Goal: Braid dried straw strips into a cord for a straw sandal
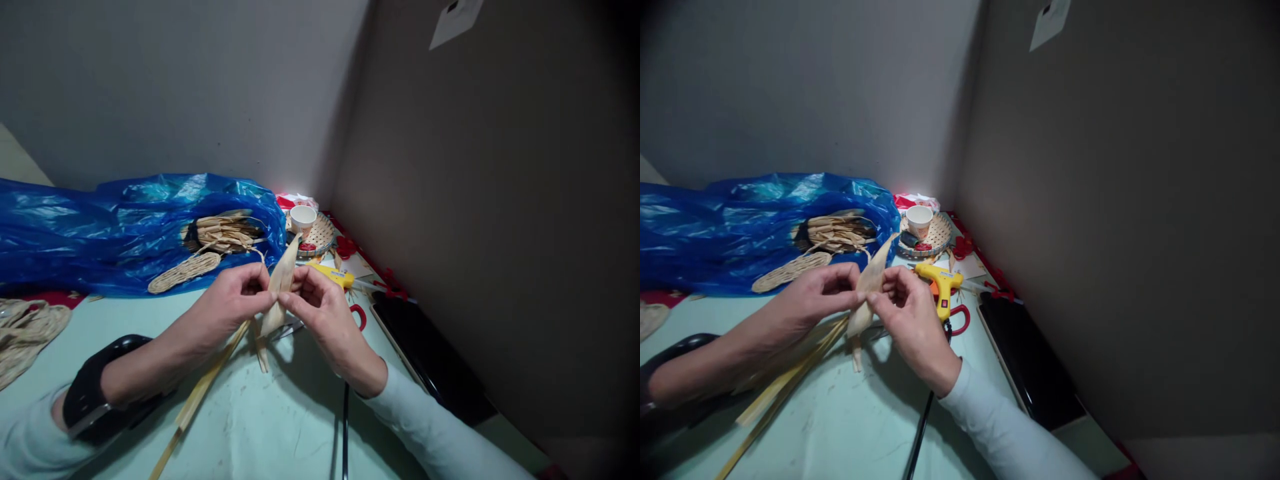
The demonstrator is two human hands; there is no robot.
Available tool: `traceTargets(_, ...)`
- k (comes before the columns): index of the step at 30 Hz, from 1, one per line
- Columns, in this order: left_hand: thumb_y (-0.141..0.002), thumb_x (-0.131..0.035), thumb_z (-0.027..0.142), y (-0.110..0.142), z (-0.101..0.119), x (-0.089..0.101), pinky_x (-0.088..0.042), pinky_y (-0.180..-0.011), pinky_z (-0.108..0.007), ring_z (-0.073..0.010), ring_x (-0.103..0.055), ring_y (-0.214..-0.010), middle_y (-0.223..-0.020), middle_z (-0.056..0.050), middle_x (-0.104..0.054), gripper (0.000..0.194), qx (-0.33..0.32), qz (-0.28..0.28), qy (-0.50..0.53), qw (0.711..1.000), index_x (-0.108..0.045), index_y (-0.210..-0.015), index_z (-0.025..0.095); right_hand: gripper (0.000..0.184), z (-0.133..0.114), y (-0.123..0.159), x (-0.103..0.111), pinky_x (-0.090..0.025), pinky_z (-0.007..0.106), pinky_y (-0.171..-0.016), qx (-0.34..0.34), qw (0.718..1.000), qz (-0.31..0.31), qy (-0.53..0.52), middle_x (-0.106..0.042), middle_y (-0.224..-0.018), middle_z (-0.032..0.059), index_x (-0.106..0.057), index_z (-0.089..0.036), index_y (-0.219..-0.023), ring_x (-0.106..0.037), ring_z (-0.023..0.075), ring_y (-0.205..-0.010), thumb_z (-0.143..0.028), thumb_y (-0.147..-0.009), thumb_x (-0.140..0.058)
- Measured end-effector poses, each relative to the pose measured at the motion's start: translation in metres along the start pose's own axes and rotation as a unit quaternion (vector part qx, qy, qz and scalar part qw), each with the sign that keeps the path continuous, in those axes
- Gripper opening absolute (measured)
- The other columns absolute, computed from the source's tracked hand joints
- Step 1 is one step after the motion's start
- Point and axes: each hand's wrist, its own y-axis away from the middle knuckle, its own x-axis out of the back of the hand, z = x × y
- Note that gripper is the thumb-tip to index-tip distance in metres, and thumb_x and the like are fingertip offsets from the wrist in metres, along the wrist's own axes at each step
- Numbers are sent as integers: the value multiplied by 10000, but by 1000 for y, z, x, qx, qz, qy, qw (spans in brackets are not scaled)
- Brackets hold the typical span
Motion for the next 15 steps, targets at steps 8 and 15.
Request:
traceTargets(8,-618,-752,151,-3,1,2,-363,-536,-181,-102,-457,-600,-597,68,-548,178,19,64,93,993,-578,-623,186,171,-12,4,4,-393,262,-738,-62,994,-64,-65,-592,-858,-7,-607,-192,-888,-517,147,-783,-233,-762,-715)
traceTargets(15,-711,-645,68,-16,6,24,-474,-481,-169,-78,-490,-509,-618,23,-527,157,81,76,273,956,-550,-639,171,171,-32,1,24,-379,241,-684,-49,990,-74,-110,-537,-742,-7,-627,-168,-740,-444,117,-677,-283,-852,-684)
